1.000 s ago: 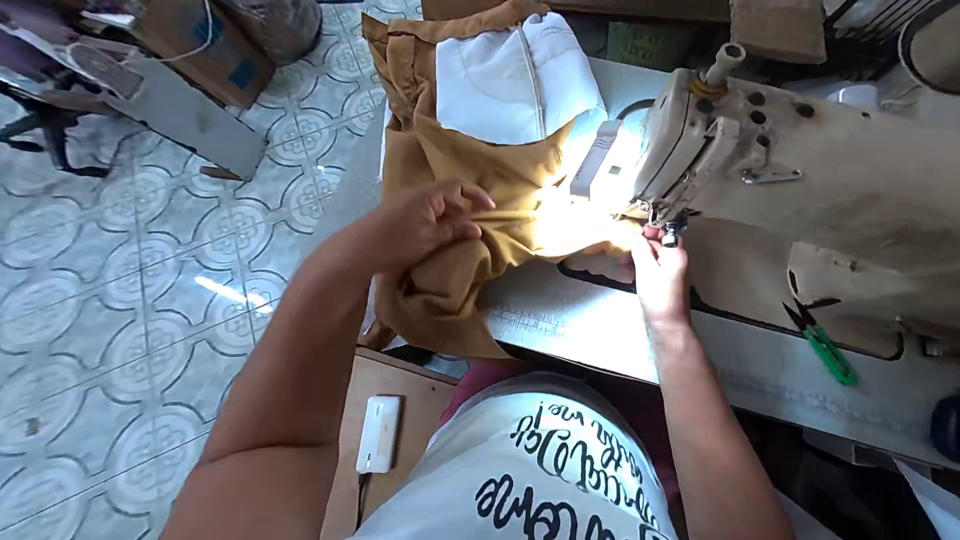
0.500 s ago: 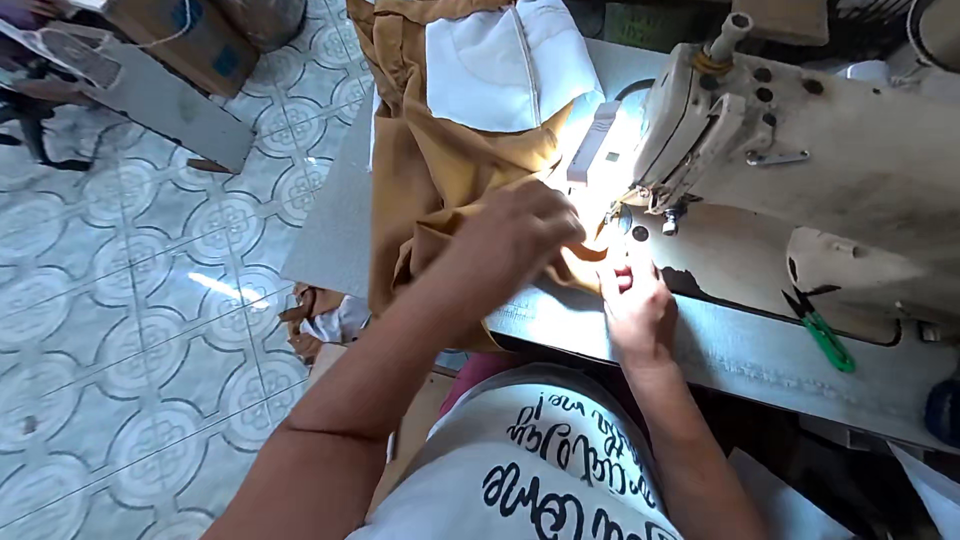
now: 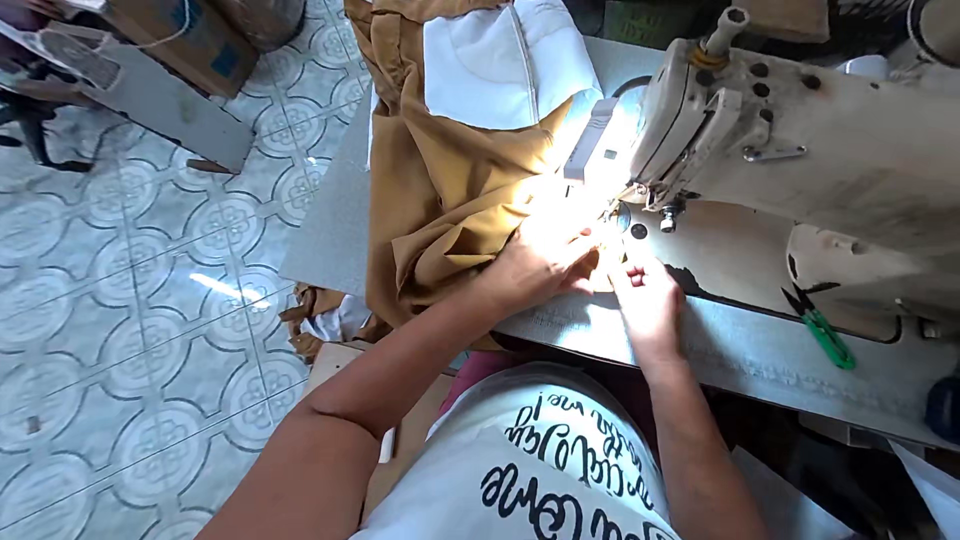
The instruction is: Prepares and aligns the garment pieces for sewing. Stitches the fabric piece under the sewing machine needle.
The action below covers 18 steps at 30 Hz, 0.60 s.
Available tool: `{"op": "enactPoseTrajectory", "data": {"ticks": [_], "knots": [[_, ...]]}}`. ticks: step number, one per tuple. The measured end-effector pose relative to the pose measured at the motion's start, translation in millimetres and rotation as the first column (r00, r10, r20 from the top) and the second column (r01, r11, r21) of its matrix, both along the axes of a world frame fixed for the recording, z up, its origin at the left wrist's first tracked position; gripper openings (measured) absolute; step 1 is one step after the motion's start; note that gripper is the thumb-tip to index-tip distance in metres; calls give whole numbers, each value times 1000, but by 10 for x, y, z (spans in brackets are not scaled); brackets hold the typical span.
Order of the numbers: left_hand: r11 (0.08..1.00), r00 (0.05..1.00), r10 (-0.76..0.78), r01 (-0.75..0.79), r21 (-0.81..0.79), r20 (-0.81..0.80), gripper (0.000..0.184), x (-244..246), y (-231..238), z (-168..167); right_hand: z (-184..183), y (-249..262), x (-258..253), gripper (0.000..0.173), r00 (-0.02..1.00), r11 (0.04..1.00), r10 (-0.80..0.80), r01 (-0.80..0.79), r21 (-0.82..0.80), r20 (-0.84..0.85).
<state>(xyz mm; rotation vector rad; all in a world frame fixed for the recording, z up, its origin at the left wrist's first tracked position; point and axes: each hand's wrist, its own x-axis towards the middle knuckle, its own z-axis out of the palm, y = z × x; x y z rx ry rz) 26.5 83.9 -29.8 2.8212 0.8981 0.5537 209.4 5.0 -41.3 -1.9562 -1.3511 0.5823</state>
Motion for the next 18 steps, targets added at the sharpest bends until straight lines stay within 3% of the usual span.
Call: {"op": "enactPoseTrajectory", "data": {"ticks": [2,4,8,11,18], "knots": [[997,998,-70,69,16,6,64,51,17,-16,80,48,90,17,977,997,-26,11,-70,-210],[993,993,-119,119,17,-6,62,130,46,-44,159,92,130,17,905,985,-106,38,-170,-411],[995,996,-88,88,54,-5,15,274,137,-130,216,140,165,11,766,965,-227,93,-246,-602],[984,998,-55,61,165,-38,16,266,154,-66,193,144,170,9,732,964,-246,117,-239,-635],[987,993,-86,95,132,-75,29,215,136,-49,185,125,149,11,765,961,-248,114,-253,-594]]}}
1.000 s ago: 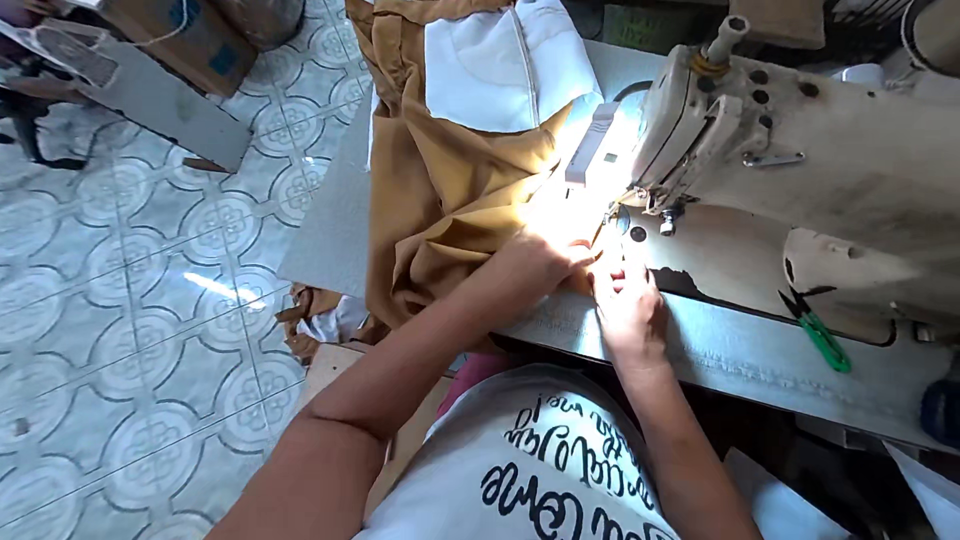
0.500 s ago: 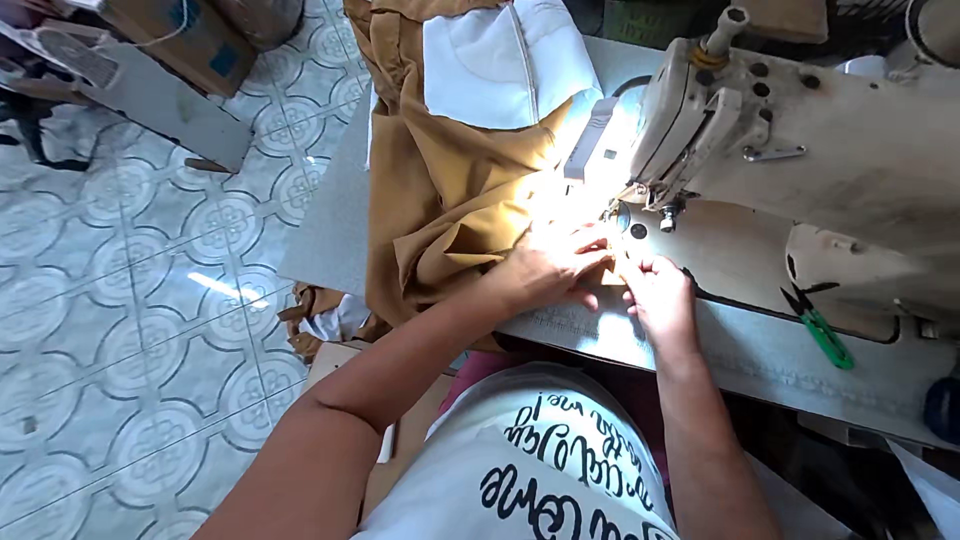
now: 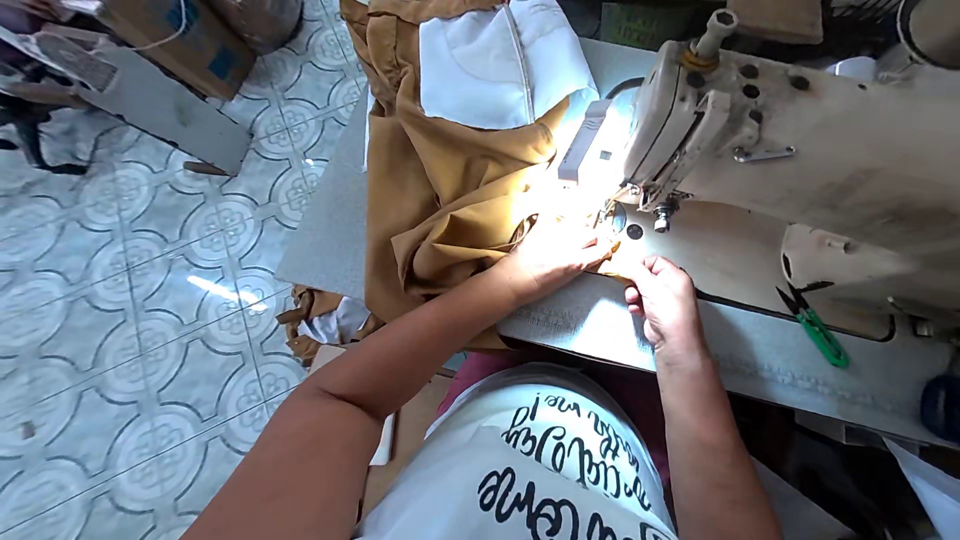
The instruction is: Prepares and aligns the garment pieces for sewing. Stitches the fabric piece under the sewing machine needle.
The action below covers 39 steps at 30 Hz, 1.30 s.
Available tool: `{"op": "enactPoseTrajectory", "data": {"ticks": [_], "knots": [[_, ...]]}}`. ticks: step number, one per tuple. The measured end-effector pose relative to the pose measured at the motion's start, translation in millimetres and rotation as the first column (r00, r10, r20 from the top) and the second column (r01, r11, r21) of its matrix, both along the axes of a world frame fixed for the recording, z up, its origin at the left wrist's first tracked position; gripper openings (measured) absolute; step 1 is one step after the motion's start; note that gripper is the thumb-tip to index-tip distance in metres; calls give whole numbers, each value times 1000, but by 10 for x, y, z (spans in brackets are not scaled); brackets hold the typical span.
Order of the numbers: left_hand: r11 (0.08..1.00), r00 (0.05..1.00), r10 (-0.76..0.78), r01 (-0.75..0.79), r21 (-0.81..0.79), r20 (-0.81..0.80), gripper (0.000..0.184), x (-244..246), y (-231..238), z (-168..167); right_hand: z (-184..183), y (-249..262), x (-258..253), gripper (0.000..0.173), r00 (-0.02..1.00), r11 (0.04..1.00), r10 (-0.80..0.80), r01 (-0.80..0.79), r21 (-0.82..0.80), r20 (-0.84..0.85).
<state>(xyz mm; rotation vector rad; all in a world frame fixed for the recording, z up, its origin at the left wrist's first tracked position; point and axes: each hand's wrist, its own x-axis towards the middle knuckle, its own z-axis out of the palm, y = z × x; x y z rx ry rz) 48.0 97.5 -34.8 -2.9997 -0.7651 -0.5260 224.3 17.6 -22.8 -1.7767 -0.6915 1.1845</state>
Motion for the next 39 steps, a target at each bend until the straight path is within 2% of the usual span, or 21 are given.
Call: {"op": "enactPoseTrajectory", "data": {"ticks": [7,11,14,18,21,27,35,39], "knots": [[998,1000,-14,13,-56,-14,31,28,-27,-28,-34,-82,-53,15,976,992,107,-116,38,189],[999,999,-27,26,20,33,25,-60,-41,-52,-184,-132,-101,28,896,961,112,-207,182,430],[1000,997,-20,20,12,74,23,-68,-72,-91,-238,-157,-177,29,853,936,69,-235,263,518],[1000,996,2,-4,24,84,28,-68,-101,-118,-257,-189,-192,31,805,931,78,-269,245,588],[999,998,-32,33,-16,45,29,-56,-79,-101,-255,-190,-202,27,778,923,76,-292,252,624],[997,992,-69,71,-17,108,27,-99,-122,-86,-159,-176,-287,25,601,924,172,-374,84,781],[997,995,-60,64,-39,84,26,-137,-163,-53,-309,-227,-357,30,419,882,38,-441,167,907],[994,991,-83,89,-58,102,26,-172,-142,-64,-361,-239,-360,33,347,856,30,-493,156,937]]}}
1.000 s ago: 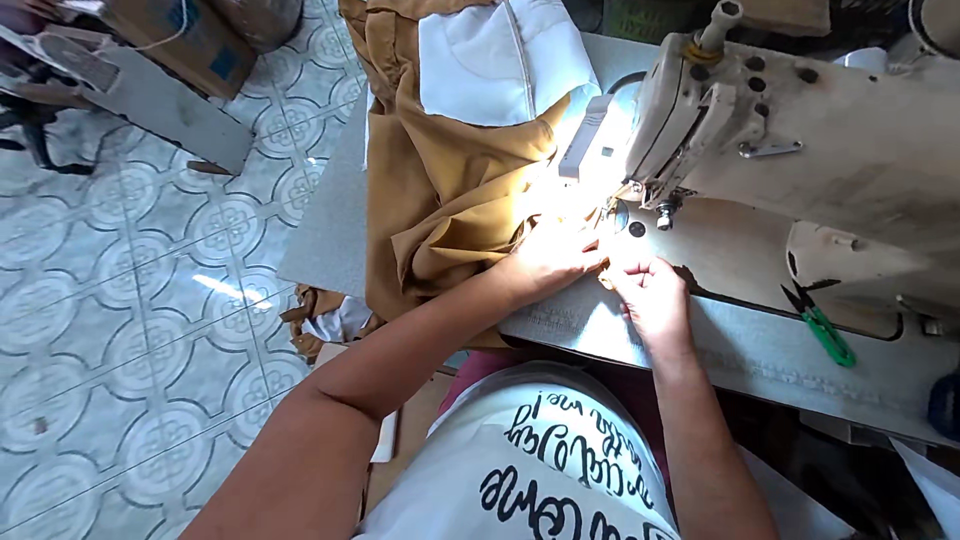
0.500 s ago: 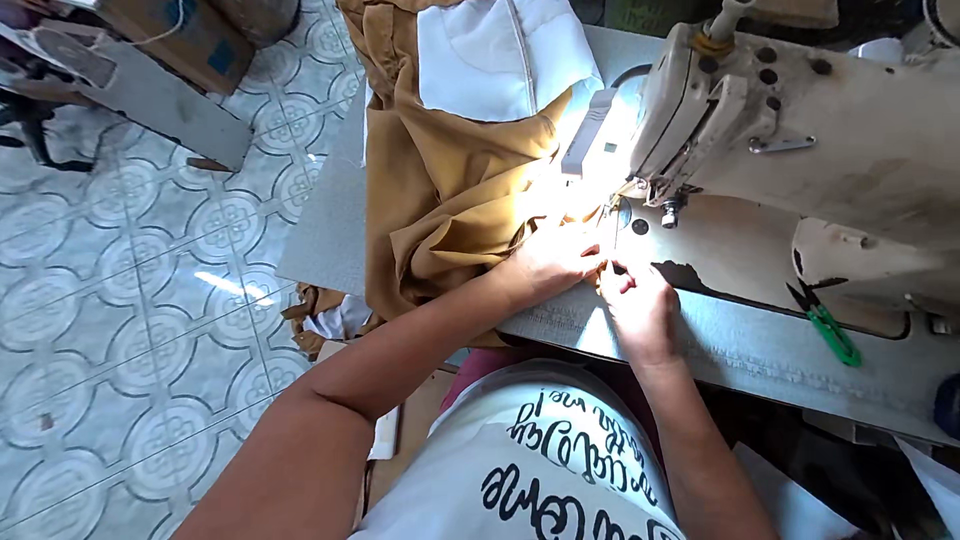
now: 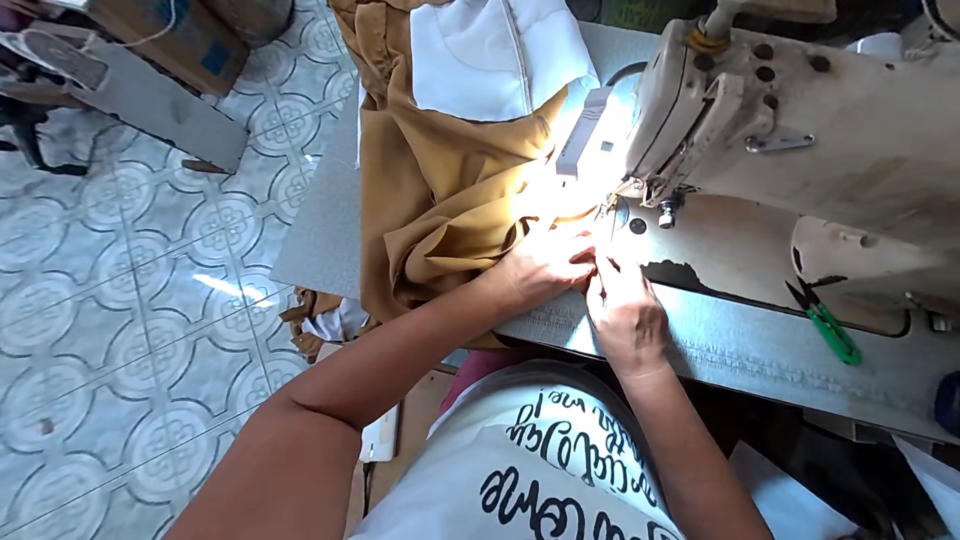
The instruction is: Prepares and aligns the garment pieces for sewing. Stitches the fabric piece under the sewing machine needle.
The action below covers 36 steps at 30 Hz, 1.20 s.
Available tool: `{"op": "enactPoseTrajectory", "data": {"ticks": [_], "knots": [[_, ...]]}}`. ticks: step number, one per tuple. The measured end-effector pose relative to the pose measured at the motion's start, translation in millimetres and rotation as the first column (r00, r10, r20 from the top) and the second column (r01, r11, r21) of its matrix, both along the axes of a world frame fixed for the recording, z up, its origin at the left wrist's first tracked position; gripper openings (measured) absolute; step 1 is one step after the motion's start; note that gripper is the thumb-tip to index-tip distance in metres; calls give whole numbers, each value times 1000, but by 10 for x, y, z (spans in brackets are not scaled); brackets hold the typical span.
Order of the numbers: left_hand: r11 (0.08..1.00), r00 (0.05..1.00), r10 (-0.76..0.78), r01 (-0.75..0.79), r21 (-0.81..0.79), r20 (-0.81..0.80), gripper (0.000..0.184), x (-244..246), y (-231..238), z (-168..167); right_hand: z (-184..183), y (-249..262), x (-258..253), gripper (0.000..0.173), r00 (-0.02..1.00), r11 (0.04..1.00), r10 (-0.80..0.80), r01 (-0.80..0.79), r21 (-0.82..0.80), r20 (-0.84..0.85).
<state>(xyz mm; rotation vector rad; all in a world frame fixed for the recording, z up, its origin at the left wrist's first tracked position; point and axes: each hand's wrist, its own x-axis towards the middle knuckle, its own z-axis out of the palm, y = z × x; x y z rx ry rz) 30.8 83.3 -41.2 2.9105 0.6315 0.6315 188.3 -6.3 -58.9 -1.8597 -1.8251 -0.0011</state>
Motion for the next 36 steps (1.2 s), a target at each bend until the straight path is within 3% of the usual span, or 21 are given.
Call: {"op": "enactPoseTrajectory", "data": {"ticks": [13,27,30,33,36], "knots": [[999,998,49,-49,-3,-44,30,-49,22,15,-38,23,24,28,991,999,15,-21,44,132],[1000,998,-15,17,-21,55,29,105,537,-29,15,508,126,29,997,1000,-4,3,6,81],[1000,998,3,-2,-10,62,27,104,541,-65,40,424,205,25,996,999,28,-29,-17,-87],[988,993,98,-88,-131,71,24,74,552,-139,11,285,294,24,966,999,-37,42,12,-254],[932,977,166,-112,-346,131,18,99,614,-98,-32,251,242,19,962,997,-76,73,-21,-262]]}}
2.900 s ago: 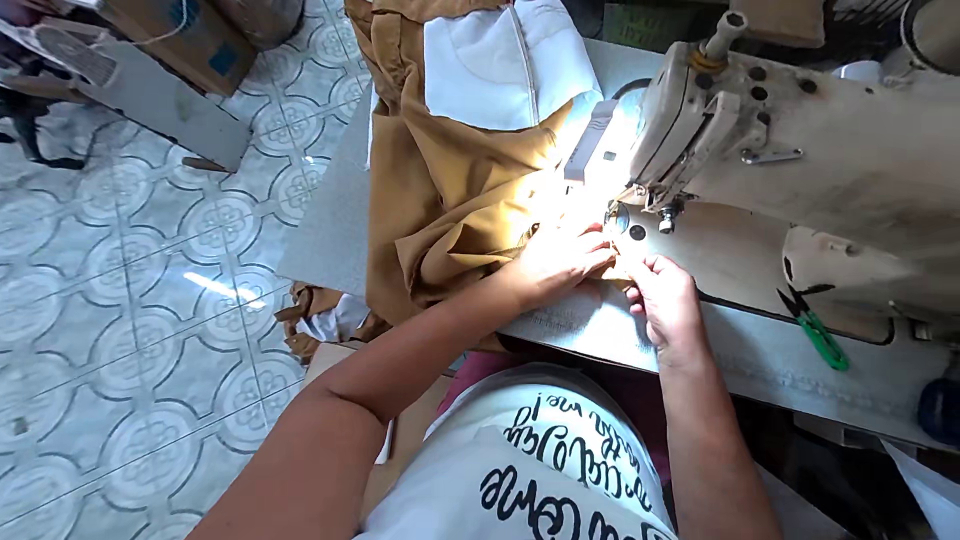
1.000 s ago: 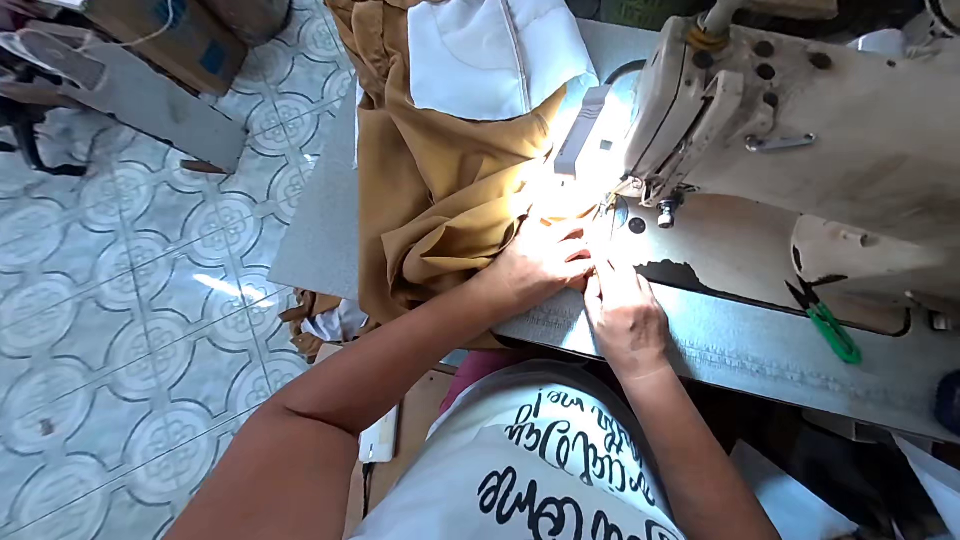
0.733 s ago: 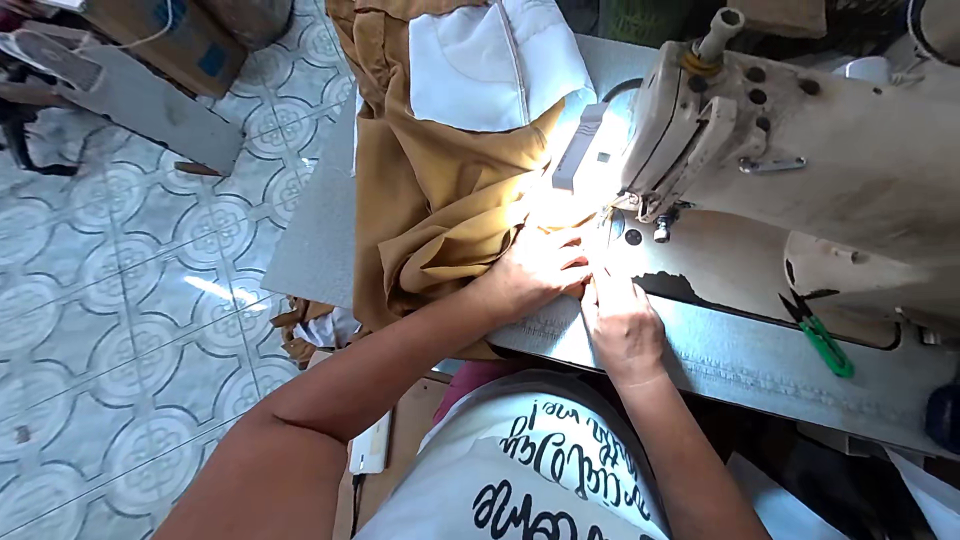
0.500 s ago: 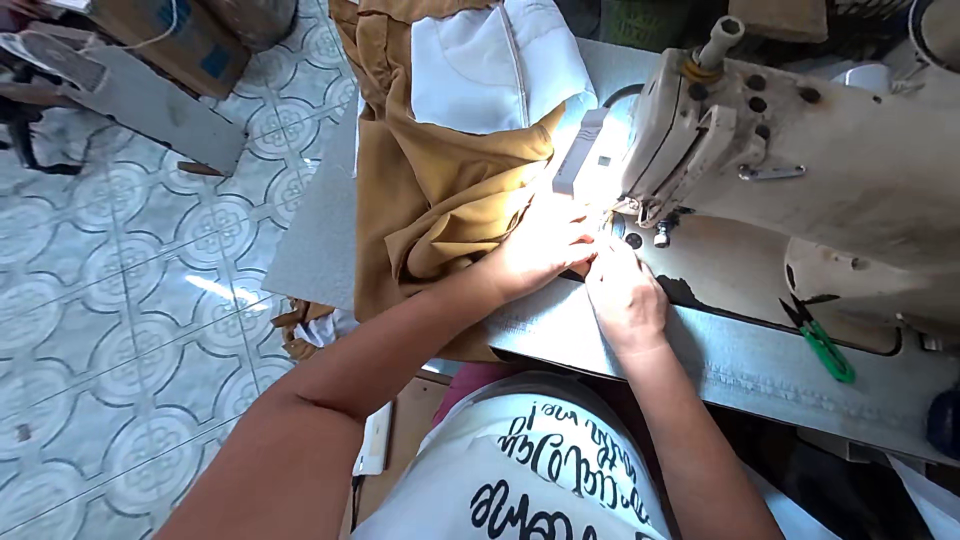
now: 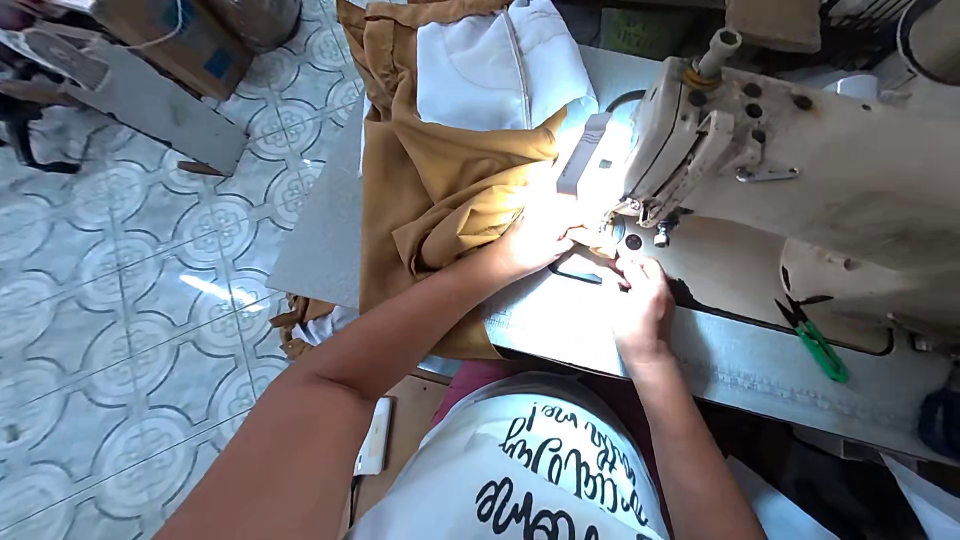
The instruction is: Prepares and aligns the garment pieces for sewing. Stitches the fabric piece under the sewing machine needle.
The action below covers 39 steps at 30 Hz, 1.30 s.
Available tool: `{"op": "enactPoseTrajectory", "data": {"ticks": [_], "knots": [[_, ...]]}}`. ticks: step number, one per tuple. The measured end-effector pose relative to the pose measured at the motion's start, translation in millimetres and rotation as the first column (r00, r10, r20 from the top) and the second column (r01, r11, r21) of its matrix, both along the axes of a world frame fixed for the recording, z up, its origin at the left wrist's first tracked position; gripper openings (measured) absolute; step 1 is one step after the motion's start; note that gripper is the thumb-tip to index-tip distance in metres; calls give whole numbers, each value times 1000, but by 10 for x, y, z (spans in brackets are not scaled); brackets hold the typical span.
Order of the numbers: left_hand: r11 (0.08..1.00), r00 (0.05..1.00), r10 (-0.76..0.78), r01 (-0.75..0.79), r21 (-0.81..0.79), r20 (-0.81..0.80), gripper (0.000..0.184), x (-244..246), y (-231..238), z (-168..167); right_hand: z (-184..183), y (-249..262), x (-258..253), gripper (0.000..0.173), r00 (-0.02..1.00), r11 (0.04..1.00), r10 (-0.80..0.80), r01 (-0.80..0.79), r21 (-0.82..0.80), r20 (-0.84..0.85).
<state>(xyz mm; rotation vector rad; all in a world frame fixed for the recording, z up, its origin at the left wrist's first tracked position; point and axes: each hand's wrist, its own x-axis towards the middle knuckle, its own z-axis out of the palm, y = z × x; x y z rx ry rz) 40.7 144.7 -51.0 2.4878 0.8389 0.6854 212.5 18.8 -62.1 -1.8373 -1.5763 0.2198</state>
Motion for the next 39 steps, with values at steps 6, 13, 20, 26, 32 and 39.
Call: {"op": "enactPoseTrajectory", "data": {"ticks": [6,13,20,26,32,39], "knots": [[958,999,30,-18,-287,38,25,9,64,115,134,346,-149,24,996,990,-54,45,-133,-66],[923,957,-255,283,261,-135,24,-137,-143,318,354,-246,-284,8,332,967,-165,-132,-219,-929],[899,920,-271,347,266,-284,26,-207,-353,307,351,-333,-155,28,966,990,-61,27,-139,-252],[936,969,-152,205,288,-194,24,-194,-474,292,303,-112,-308,27,994,979,-56,36,-199,-96],[945,954,-83,167,281,-287,27,-173,-626,292,324,-166,-305,13,996,987,-78,71,-144,-41],[961,933,-77,163,222,-350,30,-158,-682,331,326,-154,-320,11,999,990,-53,53,-127,4]]}}
